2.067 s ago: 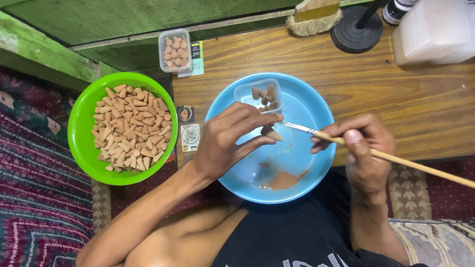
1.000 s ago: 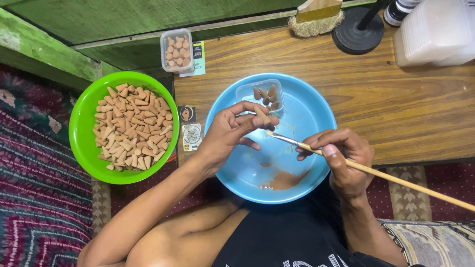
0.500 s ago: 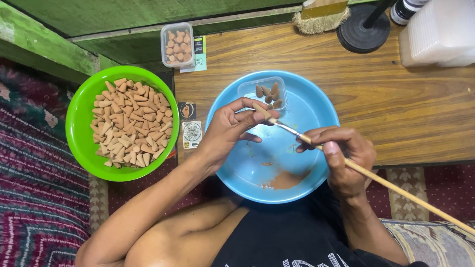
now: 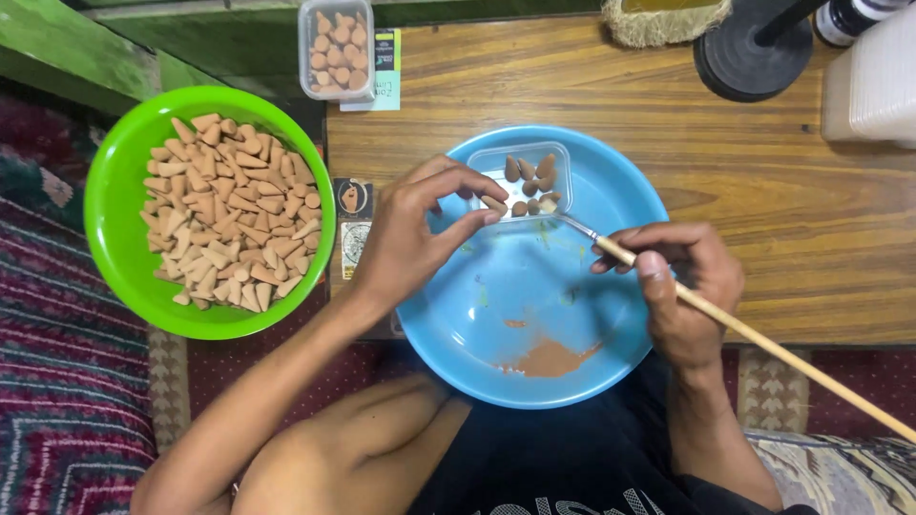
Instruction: The person paints small, cone-shaped clay pieces using a paintbrush and brown paint. They pick up each piece from a green bowl, apply paint, and place the finished pieces into a small plastic container.
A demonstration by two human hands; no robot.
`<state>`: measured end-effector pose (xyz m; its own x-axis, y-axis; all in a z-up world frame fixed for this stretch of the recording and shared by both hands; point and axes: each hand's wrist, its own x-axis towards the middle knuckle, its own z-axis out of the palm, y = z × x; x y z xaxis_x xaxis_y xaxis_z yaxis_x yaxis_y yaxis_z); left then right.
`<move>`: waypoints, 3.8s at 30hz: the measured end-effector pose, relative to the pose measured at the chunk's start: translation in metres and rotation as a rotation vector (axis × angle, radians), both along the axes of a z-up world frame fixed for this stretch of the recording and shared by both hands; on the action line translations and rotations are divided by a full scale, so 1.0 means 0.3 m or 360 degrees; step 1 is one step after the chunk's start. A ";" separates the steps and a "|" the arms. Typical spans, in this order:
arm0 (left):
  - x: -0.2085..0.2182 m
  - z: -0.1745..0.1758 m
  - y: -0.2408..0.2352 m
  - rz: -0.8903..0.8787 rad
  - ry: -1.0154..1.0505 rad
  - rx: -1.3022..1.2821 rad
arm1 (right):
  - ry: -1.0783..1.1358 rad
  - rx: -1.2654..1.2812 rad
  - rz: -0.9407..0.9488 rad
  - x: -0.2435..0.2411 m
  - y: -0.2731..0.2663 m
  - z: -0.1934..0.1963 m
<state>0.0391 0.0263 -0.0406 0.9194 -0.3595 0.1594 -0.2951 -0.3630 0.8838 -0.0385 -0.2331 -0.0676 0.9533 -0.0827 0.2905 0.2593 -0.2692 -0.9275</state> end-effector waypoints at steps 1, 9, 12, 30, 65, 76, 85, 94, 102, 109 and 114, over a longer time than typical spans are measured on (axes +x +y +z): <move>0.013 -0.029 -0.008 0.0004 0.0014 -0.0008 | 0.0014 -0.0008 0.0004 -0.003 -0.006 -0.005; 0.118 -0.186 -0.071 -0.0222 -0.0703 0.0958 | 0.0085 -0.0151 -0.0098 0.059 -0.041 -0.012; 0.137 -0.242 -0.086 -0.0220 -0.0775 0.1117 | 0.0064 -0.0257 -0.0097 0.077 -0.038 -0.008; 0.146 -0.230 -0.109 -0.0336 -0.0893 0.1308 | 0.0120 -0.0340 -0.0133 0.114 -0.071 -0.060; 0.146 -0.335 -0.200 -0.0034 -0.1083 0.1570 | 0.0022 -0.0386 -0.0072 0.097 -0.004 -0.020; 0.145 -0.286 -0.161 -0.0241 -0.1058 0.1471 | 0.0050 -0.0451 -0.0013 0.119 -0.012 -0.025; 0.131 -0.219 -0.148 -0.0393 -0.1090 0.1513 | 0.0038 -0.0425 -0.0029 0.117 -0.025 -0.026; 0.162 -0.199 -0.120 -0.0376 -0.1022 0.1396 | 0.0031 -0.0385 -0.0057 0.110 -0.051 -0.033; 0.149 -0.248 -0.119 -0.0248 -0.0796 0.1237 | 0.0027 -0.0277 -0.0048 0.113 -0.050 -0.041; 0.139 -0.224 -0.133 -0.0207 -0.0863 0.1204 | 0.0046 -0.0308 -0.0053 0.112 -0.059 -0.042; 0.129 -0.233 -0.150 -0.0194 -0.0867 0.1269 | 0.0051 -0.0322 -0.0065 0.112 -0.061 -0.047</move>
